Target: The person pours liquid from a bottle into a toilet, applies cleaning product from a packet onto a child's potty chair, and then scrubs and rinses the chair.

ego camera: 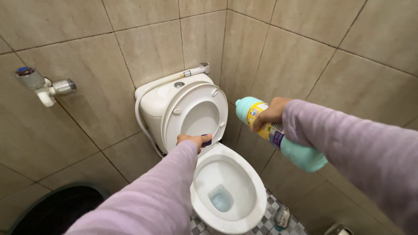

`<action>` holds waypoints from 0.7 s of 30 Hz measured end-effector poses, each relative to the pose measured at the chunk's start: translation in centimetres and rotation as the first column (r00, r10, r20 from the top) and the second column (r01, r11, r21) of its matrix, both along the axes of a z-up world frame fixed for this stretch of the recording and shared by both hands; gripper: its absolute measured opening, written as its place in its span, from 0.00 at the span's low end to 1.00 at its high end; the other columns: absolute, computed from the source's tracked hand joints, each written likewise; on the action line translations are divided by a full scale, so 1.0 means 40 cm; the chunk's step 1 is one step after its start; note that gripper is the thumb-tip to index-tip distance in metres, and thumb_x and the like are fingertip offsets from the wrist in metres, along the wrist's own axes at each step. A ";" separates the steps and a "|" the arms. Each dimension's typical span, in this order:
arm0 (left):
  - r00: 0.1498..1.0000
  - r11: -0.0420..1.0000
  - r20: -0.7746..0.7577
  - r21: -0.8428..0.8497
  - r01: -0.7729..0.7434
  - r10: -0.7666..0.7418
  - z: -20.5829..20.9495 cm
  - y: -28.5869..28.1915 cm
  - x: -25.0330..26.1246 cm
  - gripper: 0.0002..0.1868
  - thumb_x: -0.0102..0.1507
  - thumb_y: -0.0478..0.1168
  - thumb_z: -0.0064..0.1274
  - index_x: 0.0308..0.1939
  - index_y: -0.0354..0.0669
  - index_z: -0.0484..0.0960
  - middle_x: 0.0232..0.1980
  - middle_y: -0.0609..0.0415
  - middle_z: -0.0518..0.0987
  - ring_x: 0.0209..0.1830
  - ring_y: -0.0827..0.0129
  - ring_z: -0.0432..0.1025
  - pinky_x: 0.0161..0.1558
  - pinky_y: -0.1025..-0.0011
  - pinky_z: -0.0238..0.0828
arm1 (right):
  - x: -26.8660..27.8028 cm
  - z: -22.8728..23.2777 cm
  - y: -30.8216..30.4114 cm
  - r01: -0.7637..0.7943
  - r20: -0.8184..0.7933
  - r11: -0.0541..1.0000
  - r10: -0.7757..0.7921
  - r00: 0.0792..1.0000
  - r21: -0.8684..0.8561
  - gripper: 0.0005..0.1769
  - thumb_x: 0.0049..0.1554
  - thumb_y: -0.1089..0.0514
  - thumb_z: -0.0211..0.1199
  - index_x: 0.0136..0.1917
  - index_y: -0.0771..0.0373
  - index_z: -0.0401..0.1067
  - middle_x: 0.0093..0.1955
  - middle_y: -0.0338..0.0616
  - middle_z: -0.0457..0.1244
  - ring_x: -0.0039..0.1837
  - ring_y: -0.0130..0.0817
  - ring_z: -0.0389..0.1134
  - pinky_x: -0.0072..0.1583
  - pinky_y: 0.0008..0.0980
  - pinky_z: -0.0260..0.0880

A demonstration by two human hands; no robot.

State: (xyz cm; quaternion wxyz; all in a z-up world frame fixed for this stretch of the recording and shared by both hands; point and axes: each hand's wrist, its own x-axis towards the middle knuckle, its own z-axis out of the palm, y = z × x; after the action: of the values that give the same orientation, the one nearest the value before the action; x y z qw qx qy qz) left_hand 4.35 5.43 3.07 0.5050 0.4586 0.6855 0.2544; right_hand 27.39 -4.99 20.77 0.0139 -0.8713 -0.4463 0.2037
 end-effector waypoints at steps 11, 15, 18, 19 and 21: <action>1.000 1.000 0.003 -0.018 -0.018 0.018 0.002 -0.002 -0.027 0.44 0.42 0.51 0.80 0.51 0.29 0.74 0.35 0.43 0.83 0.26 0.64 0.73 0.36 0.66 0.75 | 0.009 0.036 0.038 0.041 0.041 0.995 -0.045 0.998 0.096 0.40 0.31 0.40 0.81 0.52 0.67 0.83 0.51 0.54 0.74 0.49 0.44 0.77 0.55 0.37 0.74; 1.000 1.000 0.018 -0.010 -0.024 0.024 -0.002 0.006 -0.028 0.45 0.42 0.51 0.80 0.52 0.29 0.73 0.36 0.45 0.85 0.28 0.65 0.73 0.37 0.67 0.76 | 0.010 0.024 0.033 0.034 0.046 0.996 -0.038 0.998 0.081 0.39 0.31 0.42 0.82 0.51 0.68 0.84 0.51 0.54 0.75 0.48 0.44 0.78 0.54 0.37 0.75; 1.000 1.000 0.013 -0.009 -0.023 0.024 -0.011 0.007 -0.030 0.47 0.42 0.51 0.80 0.53 0.29 0.72 0.36 0.45 0.85 0.29 0.65 0.74 0.39 0.66 0.76 | 0.012 0.012 0.026 0.033 0.010 0.996 -0.034 0.999 0.079 0.37 0.31 0.43 0.81 0.51 0.68 0.84 0.50 0.54 0.75 0.47 0.44 0.78 0.53 0.37 0.76; 1.000 1.000 0.013 -0.009 -0.017 0.017 -0.013 0.009 -0.030 0.47 0.42 0.52 0.80 0.53 0.29 0.72 0.36 0.44 0.85 0.30 0.65 0.74 0.40 0.66 0.76 | 0.013 0.012 0.025 0.039 0.009 0.996 -0.040 0.999 0.079 0.37 0.31 0.43 0.81 0.51 0.68 0.84 0.50 0.54 0.75 0.47 0.44 0.78 0.53 0.37 0.76; 1.000 1.000 -0.015 -0.018 -0.013 0.013 -0.020 0.011 -0.026 0.48 0.41 0.53 0.80 0.54 0.27 0.72 0.37 0.43 0.84 0.30 0.63 0.76 0.41 0.65 0.76 | 0.010 0.014 0.023 0.052 0.009 0.996 -0.053 0.999 0.078 0.37 0.32 0.43 0.81 0.51 0.67 0.84 0.50 0.54 0.75 0.47 0.44 0.78 0.53 0.37 0.75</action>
State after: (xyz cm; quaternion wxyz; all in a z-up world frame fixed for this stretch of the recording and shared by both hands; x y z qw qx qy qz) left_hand 3.30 5.86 2.27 0.5022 0.4515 0.6945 0.2482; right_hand 27.80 -4.06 21.34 0.0506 -0.8827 -0.4309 0.1807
